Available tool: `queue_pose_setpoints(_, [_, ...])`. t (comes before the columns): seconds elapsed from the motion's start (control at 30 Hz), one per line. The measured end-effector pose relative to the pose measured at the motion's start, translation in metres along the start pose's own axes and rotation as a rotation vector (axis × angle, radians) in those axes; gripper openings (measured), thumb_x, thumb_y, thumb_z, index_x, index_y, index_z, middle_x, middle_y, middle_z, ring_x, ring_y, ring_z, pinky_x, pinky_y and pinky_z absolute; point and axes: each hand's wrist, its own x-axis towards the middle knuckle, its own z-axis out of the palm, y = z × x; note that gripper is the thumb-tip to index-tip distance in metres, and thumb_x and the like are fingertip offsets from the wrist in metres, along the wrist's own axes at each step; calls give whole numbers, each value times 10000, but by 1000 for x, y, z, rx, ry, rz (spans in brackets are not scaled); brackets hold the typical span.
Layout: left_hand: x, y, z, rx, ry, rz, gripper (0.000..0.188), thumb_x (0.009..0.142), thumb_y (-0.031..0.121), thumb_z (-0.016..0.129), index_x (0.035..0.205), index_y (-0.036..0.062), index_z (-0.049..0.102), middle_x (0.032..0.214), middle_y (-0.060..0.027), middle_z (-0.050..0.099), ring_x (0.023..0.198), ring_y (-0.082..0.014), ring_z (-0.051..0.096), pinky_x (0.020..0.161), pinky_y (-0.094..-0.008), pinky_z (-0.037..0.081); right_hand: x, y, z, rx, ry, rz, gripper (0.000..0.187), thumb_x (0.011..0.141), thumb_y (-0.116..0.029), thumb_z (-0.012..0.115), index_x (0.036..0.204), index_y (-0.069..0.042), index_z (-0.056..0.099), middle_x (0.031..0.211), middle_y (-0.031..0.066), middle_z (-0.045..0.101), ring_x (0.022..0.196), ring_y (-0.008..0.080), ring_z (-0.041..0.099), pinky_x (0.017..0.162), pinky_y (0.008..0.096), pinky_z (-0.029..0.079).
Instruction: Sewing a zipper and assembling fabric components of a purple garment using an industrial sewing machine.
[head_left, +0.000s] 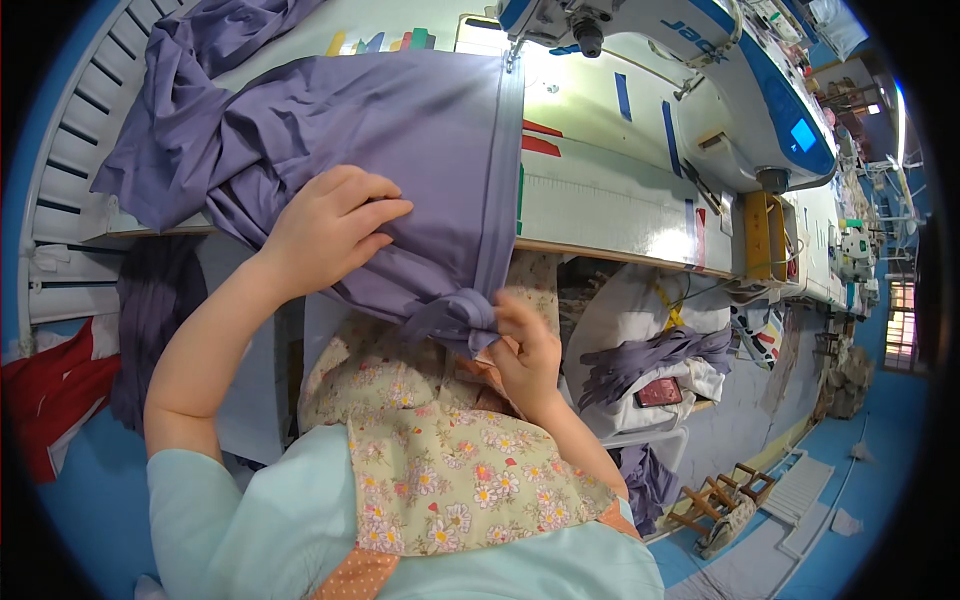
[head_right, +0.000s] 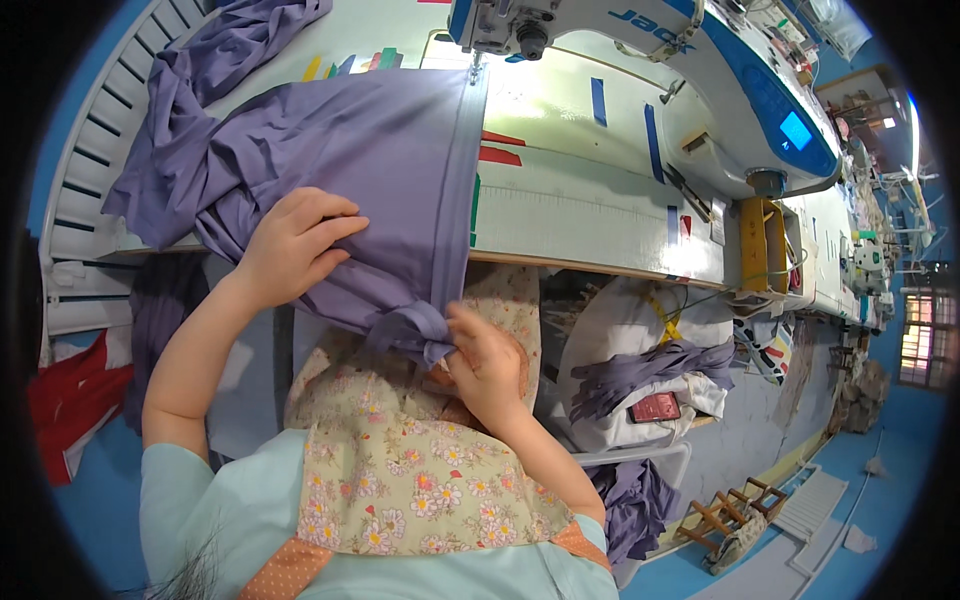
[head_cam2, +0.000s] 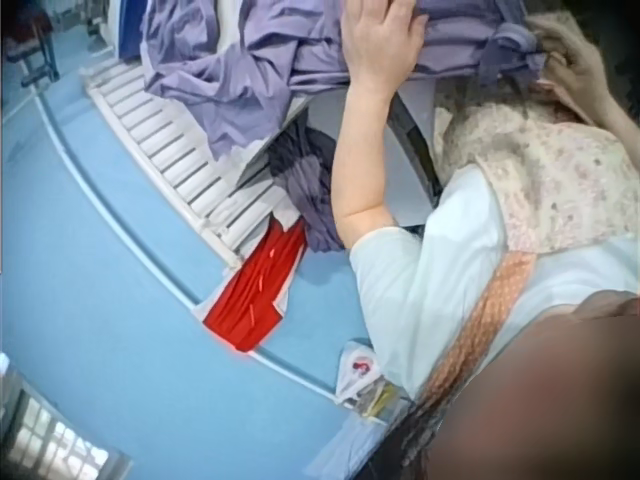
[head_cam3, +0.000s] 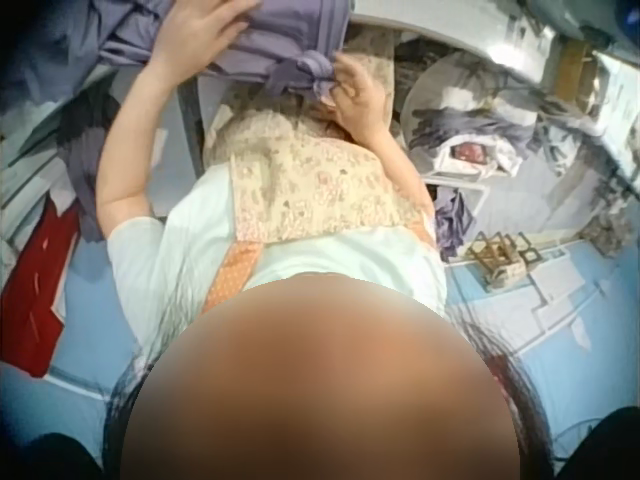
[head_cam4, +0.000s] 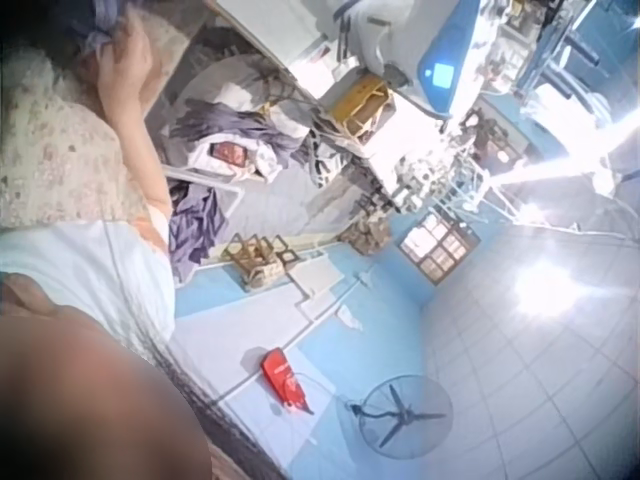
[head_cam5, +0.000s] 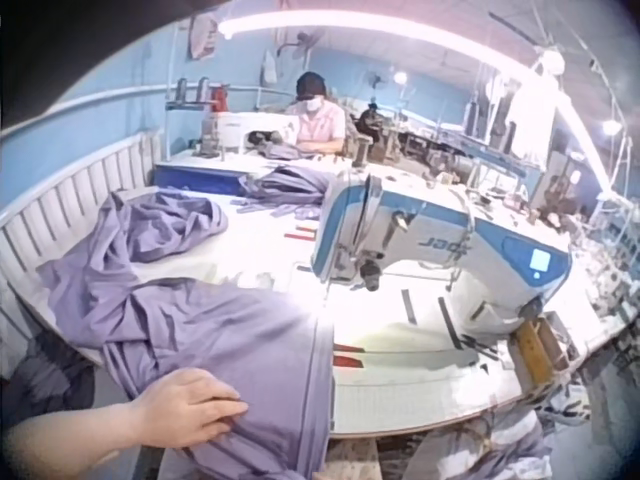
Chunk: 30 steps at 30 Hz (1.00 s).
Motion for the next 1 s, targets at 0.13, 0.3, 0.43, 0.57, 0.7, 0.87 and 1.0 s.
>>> queue_pose_setpoints(0.13, [5,-2,-6,-69,-78,-29,410,695,43,735,1094,73,649,1110,-76,603,1010,-305,576,883,-414,474,8,-8,-14,-139,-179,-353,344,616,80,698,937,-39,661,953,93,706,925,302,687,812,391,530])
queue_pose_setpoints(0.3, [43,3,-5,-84,-126,31,398,726,103,734,1113,96,644,1120,-72,598,1029,-293,572,889,-405,479,10,4,-11,-160,-179,-373,301,624,58,694,908,-43,688,898,68,721,915,262,693,809,382,517])
queue_pose_setpoints(0.43, [67,0,23,-173,-107,241,376,756,168,731,1117,118,644,1178,-58,589,1105,-267,554,942,-409,460,11,20,-10,-217,-184,-402,306,598,26,701,891,-60,679,920,59,723,918,261,694,766,362,506])
queue_pose_setpoints(0.57, [72,-13,35,-201,-183,241,450,726,165,741,1166,183,647,1265,-29,561,1190,-253,512,1037,-442,412,21,28,-12,-263,-192,-442,230,675,-87,685,904,-79,662,920,47,718,910,220,688,714,352,485])
queue_pose_setpoints(0.7, [84,-28,37,-198,-186,232,439,725,156,731,1156,189,654,1257,-28,568,1190,-254,512,1057,-447,405,38,29,-14,-278,-180,-486,240,682,-98,687,919,-72,665,944,54,718,924,212,680,700,339,467])
queue_pose_setpoints(0.87, [78,-11,40,-67,-172,161,382,756,144,674,1136,178,664,1247,-41,579,1191,-249,519,1068,-480,393,58,21,-20,-305,-184,-506,235,694,-101,692,927,-75,681,965,54,726,932,201,681,679,324,448])
queue_pose_setpoints(1.0, [78,-14,39,-120,-165,172,377,754,134,662,1128,175,663,1249,-50,575,1190,-252,520,1065,-489,399,70,11,-23,-330,-157,-564,232,689,-155,738,907,-86,698,948,54,732,931,203,682,661,316,451])
